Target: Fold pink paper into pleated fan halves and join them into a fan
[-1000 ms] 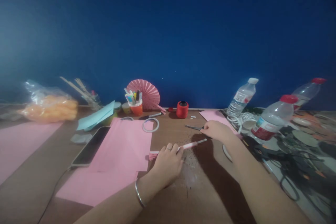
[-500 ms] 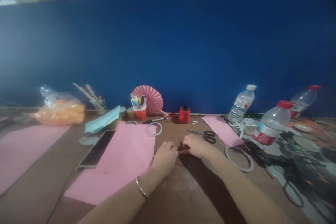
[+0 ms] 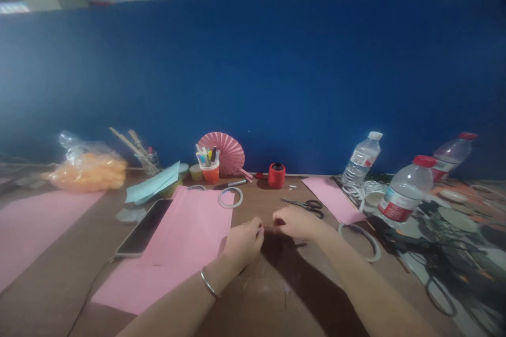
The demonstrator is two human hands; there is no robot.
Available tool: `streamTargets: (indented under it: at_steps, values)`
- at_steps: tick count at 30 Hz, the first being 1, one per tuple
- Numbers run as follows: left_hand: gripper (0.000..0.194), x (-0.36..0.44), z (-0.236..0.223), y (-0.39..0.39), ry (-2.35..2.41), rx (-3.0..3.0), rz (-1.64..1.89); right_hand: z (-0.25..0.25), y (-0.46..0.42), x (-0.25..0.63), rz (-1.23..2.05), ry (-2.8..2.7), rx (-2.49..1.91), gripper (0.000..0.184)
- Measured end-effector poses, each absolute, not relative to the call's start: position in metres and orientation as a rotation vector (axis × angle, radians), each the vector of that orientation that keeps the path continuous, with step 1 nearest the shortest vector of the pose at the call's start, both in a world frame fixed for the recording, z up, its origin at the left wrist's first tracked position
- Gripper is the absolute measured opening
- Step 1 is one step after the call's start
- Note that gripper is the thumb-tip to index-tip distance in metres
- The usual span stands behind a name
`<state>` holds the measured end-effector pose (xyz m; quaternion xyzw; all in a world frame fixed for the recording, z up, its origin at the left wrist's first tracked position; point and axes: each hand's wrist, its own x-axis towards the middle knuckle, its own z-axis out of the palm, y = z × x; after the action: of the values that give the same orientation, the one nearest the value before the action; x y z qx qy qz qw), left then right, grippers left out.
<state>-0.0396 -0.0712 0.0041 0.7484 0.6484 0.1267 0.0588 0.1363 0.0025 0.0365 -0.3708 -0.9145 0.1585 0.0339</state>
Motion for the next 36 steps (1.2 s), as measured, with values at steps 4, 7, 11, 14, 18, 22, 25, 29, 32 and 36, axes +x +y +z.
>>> streamTargets:
  at_steps: [4, 7, 11, 14, 18, 22, 25, 29, 32, 36]
  values:
    - [0.028, -0.040, 0.005, -0.070, 1.864, 2.257, 0.446, 0.042, 0.009, 0.146, 0.589, -2.847, -1.244, 0.019]
    - [0.034, -0.040, 0.007, -0.070, 1.794, 2.262, 0.470, 0.047, 0.015, 0.157, 0.652, -2.804, -1.317, 0.021]
    - [0.033, -0.040, 0.009, -0.072, 1.804, 2.242, 0.528, 0.056, 0.020, 0.173, 0.751, -2.718, -1.307, 0.022]
    - [0.032, -0.041, 0.011, -0.074, 1.806, 2.206, 0.565, 0.064, 0.020, 0.185, 0.744, -2.650, -1.341, 0.024]
    - [0.031, -0.039, 0.012, -0.074, 1.776, 2.102, 0.694, 0.074, 0.019, 0.196, 0.644, -2.459, -1.377, 0.027]
    - [0.024, -0.040, 0.011, -0.068, 1.623, 1.738, 0.946, 0.079, 0.017, 0.199, 0.395, -1.971, -1.437, 0.042]
    - [0.016, -0.041, 0.016, -0.062, 1.416, 1.326, 1.141, 0.074, 0.010, 0.194, 0.427, -1.743, -1.350, 0.036]
    - [0.018, -0.039, 0.022, -0.060, 1.223, 1.063, 1.311, 0.044, -0.016, 0.170, 0.713, -1.732, -1.248, 0.037]
    - [0.021, -0.030, 0.017, -0.061, 1.197, 0.981, 1.402, 0.010, -0.043, 0.142, 1.111, -1.746, -1.129, 0.040]
    - [0.022, -0.013, -0.001, -0.064, 1.191, 0.778, 1.500, -0.018, -0.072, 0.116, 1.352, -1.647, -1.047, 0.033]
